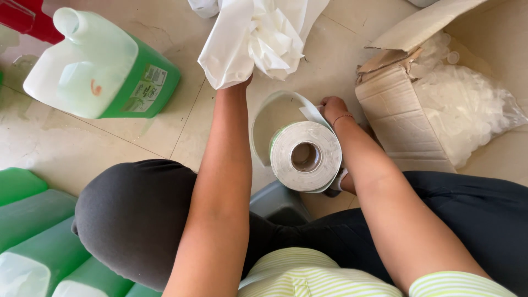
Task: The person applies a green label to a large plastic jug of green liquid, gathers loose white caps from a cardboard box, and screws them onto the jugs.
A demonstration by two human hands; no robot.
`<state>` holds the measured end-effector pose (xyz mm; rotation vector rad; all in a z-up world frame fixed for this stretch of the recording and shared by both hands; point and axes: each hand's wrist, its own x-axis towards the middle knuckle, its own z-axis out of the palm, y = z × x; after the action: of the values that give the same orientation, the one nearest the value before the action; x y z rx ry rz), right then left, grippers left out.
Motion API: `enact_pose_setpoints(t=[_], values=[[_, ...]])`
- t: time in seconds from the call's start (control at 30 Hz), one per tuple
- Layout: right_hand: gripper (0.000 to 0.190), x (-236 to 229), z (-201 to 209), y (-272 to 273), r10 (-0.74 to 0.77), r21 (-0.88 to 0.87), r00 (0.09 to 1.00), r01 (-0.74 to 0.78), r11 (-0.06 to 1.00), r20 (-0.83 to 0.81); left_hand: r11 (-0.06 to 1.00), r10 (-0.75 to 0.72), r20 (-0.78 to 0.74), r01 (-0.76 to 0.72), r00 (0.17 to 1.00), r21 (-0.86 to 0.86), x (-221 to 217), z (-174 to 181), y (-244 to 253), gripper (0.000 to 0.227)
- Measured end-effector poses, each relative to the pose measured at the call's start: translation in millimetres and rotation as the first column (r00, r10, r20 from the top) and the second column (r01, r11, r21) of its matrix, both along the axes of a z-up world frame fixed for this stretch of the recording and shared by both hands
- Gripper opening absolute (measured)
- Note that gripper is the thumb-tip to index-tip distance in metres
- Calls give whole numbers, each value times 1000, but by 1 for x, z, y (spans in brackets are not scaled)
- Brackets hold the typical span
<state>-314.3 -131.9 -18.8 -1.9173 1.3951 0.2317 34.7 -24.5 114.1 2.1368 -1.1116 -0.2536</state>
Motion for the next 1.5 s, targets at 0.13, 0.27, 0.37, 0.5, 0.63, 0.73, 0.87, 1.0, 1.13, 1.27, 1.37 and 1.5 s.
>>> enact_pose_setpoints(t=[0.13,0.27,0.37,0.5,0.63,0.73,0.87,1.0,1.13,1.27,1.37,1.5], values=[[16,12,30,-43,-210,14,955,212,977,209,999,21,-15,-22,1000,-43,-5,2,-2,45],[19,67,140,-88,-439,220,728,383,897,527,986,20,-71,-31,997,-166,-8,3,-7,47],[27,119,241,-71,-347,278,528,208,938,775,884,-144,-370,-49,918,-465,-11,5,-13,46],[51,178,303,-8,-273,308,383,-31,951,882,907,-105,-274,-21,956,-421,-13,14,-15,47],[81,186,318,30,-43,107,425,-129,986,904,925,-88,-384,-68,919,-373,-9,28,-7,48],[93,181,318,43,-65,147,415,-167,975,908,931,-90,-462,-90,882,-354,-9,39,-5,48],[80,165,309,44,-161,245,362,-198,949,918,931,-156,-587,-80,794,-355,-31,57,-14,49],[57,156,304,27,-267,339,395,-124,933,879,917,-244,-665,-54,705,-394,-58,82,-29,50],[35,145,299,16,-295,382,429,-133,915,854,907,-306,-726,-44,615,-420,-78,97,-28,50],[32,139,296,19,-288,403,493,-145,904,821,889,-340,-755,-70,561,-453,-90,103,-24,51],[36,142,294,30,-380,497,462,-160,853,801,878,-348,-768,-100,538,-468,-92,105,-19,52],[42,159,293,31,-344,416,358,-146,898,868,840,-348,-760,-178,549,-513,-82,115,-25,52]])
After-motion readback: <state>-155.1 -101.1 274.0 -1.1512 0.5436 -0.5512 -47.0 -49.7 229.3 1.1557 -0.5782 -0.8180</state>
